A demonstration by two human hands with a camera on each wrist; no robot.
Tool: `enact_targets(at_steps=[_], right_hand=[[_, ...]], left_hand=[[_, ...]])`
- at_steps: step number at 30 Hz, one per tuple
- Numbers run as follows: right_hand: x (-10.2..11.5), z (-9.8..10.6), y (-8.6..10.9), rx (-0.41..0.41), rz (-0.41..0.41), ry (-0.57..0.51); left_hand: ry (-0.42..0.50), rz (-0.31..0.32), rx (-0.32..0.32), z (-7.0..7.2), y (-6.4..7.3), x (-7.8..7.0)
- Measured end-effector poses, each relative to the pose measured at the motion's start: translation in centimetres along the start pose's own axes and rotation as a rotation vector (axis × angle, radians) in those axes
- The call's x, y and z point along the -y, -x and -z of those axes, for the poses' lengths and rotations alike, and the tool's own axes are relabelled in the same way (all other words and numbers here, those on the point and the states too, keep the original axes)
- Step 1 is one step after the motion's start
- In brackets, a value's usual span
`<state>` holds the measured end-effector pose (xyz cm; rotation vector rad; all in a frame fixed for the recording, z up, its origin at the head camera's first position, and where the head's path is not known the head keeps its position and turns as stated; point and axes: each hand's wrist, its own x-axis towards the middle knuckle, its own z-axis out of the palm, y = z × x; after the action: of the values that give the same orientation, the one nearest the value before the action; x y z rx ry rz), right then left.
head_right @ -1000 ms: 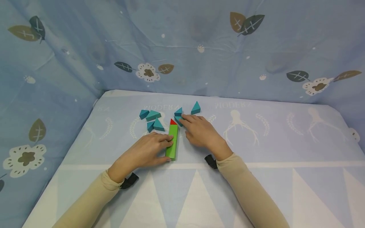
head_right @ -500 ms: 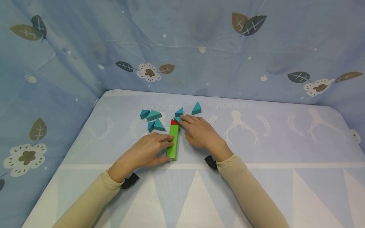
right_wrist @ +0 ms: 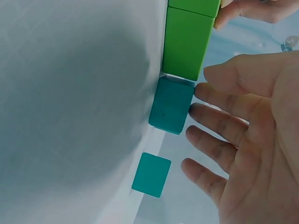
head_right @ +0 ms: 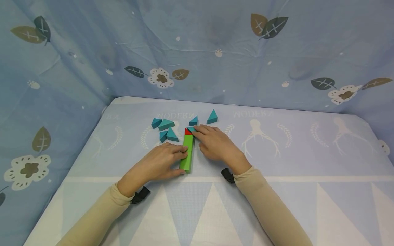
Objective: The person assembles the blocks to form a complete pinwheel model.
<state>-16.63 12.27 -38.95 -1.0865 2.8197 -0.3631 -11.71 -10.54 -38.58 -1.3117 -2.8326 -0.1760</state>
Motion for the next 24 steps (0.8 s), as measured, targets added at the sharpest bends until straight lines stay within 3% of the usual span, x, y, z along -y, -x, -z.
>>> enact_targets(at_steps=[24], right_hand=[[-0.26,-0.43,-0.27,-0.017,0.006,-0.025]], left_hand=[[0.006,-0.003,-0.016,-0.18,-0.03,0.09]])
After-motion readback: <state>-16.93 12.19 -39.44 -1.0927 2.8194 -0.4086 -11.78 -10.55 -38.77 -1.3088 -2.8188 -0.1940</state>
